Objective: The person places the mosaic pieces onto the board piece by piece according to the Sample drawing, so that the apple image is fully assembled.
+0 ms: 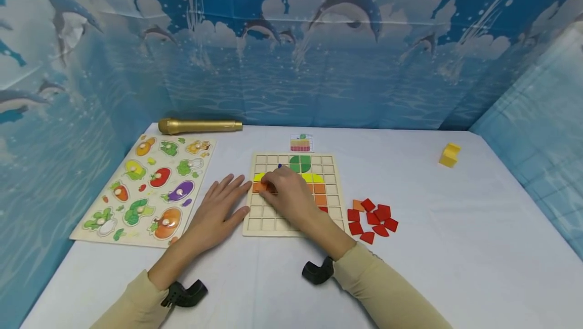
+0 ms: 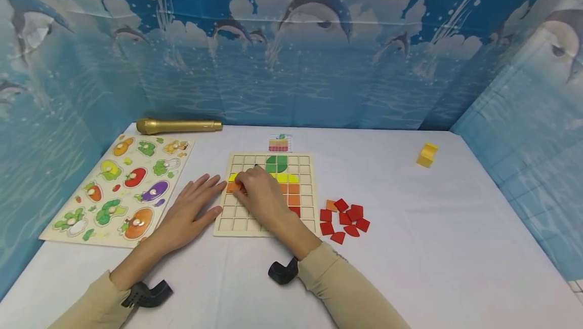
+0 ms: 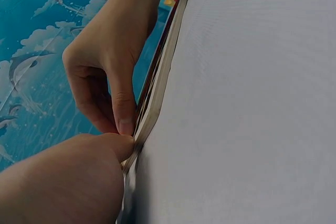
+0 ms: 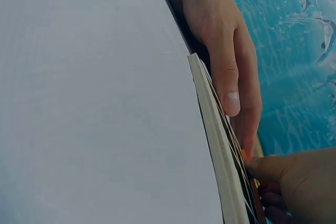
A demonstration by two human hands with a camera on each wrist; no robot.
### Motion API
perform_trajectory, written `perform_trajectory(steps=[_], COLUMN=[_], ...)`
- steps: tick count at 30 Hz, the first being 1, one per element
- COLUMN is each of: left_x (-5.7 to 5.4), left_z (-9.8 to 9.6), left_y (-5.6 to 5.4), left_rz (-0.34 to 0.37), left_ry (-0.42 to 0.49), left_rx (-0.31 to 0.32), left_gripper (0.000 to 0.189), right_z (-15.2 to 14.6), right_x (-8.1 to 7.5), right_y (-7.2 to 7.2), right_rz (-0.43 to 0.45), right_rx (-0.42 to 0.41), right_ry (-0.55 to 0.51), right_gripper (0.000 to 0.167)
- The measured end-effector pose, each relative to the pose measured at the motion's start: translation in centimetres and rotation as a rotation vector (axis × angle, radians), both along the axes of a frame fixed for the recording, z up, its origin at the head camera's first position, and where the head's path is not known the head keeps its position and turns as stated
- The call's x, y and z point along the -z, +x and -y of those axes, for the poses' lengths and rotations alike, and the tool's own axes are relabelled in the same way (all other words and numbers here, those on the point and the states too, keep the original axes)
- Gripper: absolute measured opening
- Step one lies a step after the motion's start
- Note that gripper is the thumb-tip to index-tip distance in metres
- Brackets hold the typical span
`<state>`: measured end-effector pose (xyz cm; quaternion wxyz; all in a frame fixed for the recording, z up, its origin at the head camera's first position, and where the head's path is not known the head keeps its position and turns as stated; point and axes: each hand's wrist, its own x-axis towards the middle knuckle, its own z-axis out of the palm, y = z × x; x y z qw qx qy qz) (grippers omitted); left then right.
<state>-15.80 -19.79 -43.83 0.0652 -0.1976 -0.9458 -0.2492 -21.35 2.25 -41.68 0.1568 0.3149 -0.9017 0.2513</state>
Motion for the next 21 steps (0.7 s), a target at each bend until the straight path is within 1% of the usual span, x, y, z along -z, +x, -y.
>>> perform_trajectory(steps=[2,4,8,12,18,21], left_x=[0.0,0.0,0.0,0.0,-0.1,-0.1], left_z=[0.0,0.0,-0.1,-0.1,-0.1,-0.1], left_y=[0.0,0.0,-0.1,-0.1,-0.2,-0.2], left_rz=[0.001,0.002,0.008,0.014,0.023,0.022], left_ry=[0.001,0.0,-0.006,-0.013,-0.015,-0.018], left_rx=[0.001,0.001,0.002,0.002,-0.002,-0.004], left_gripper=[0.061,0.061,0.061,0.061,0.062,0.062], right_z=[0.0,-0.2,-0.6,-0.9,-1.0,-0.9], right_x=[0.1,0.3,0.3,0.2,0.0,-0.2], right_y=[0.1,0.1,0.0,-0.2,-0.3,-0.1], right_rz=[0.002,0.012,0.039,0.054,0.061,0.063], right_rx=[-0.003,-0.024,-0.095,-0.155,-0.216,-0.234], right_ry=[-0.021,-0.045,-0.074,-0.065,-0.042,-0.007], right_gripper=[0.017,0.019,0.018,0.012,0.011,0.009])
